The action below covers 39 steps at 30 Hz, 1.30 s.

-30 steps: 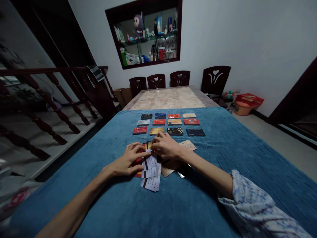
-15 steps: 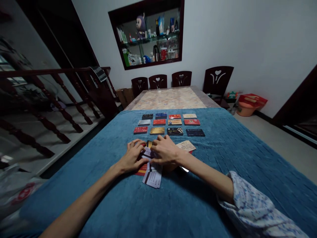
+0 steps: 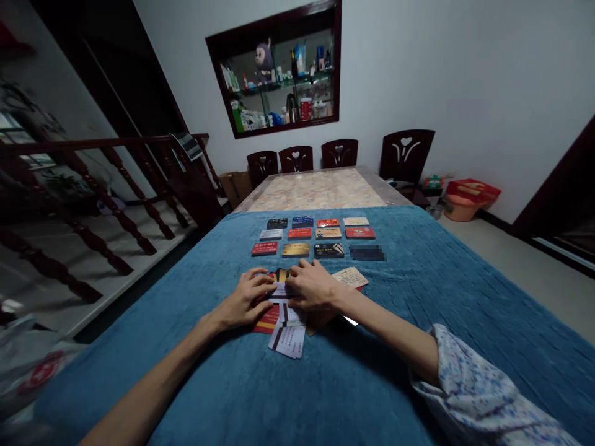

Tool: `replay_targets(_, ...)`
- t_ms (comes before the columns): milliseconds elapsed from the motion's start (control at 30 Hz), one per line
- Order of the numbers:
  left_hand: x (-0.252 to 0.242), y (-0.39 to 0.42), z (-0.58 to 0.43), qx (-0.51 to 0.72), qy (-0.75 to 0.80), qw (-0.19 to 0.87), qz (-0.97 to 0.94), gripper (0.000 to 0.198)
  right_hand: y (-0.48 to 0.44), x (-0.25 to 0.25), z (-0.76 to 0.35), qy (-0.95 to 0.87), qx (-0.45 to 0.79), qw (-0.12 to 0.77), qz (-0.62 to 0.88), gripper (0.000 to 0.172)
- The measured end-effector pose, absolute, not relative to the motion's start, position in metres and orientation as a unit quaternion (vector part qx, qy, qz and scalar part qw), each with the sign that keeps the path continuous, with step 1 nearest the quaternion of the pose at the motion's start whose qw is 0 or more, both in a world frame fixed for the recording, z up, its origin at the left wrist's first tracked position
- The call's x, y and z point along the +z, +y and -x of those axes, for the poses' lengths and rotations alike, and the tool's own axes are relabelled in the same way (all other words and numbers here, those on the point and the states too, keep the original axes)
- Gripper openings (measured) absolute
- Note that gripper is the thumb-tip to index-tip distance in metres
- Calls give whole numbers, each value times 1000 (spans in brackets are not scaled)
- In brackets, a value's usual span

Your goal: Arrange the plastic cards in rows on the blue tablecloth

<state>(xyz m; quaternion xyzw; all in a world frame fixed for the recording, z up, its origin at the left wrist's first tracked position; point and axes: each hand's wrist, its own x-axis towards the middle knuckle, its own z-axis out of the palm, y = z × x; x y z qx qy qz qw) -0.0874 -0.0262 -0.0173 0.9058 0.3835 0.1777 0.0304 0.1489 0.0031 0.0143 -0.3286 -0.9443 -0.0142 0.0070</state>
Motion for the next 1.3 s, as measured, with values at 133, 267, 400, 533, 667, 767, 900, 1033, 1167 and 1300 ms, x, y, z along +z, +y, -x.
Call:
replay_targets(133, -18, -26, 87, 184, 360, 6, -915, 31, 4, 16, -151, -947, -21, 11, 321, 37)
replay_targets(267, -16, -24, 90, 199, 337, -22, -920, 23, 8, 12, -154, -952, -21, 32, 304, 39)
replay_targets(400, -16, -21, 92, 231, 332, -31, -914, 22, 12, 8, -154, -955, -28, 67, 287, 25)
replay_targets(533, -18, -15, 94, 274, 343, -20, -898, 27, 15, 4, -151, -950, -48, 116, 286, 20)
replay_targets(667, -22, -10, 96, 302, 368, -10, -879, 25, 19, -5, -150, -941, -59, 159, 291, 22)
replay_targets(767, -27, -6, 96, 327, 372, 0, -869, 24, 23, -13, -150, -933, -68, 185, 301, 30)
replay_targets(900, -33, -3, 94, 354, 392, 9, -849, 32, 26, -23, -148, -921, -81, 222, 311, 34)
replay_targets(1033, -33, -4, 91, 348, 436, 13, -830, 42, 24, -28, -147, -905, -88, 242, 339, 30)
replay_targets(1167, -32, -6, 87, 332, 465, 24, -821, 41, 19, -26, -146, -897, -82, 221, 373, 30)
replay_targets(1300, -32, -7, 83, 317, 480, 25, -818, 39, 17, -24, -145, -894, -79, 210, 388, 30)
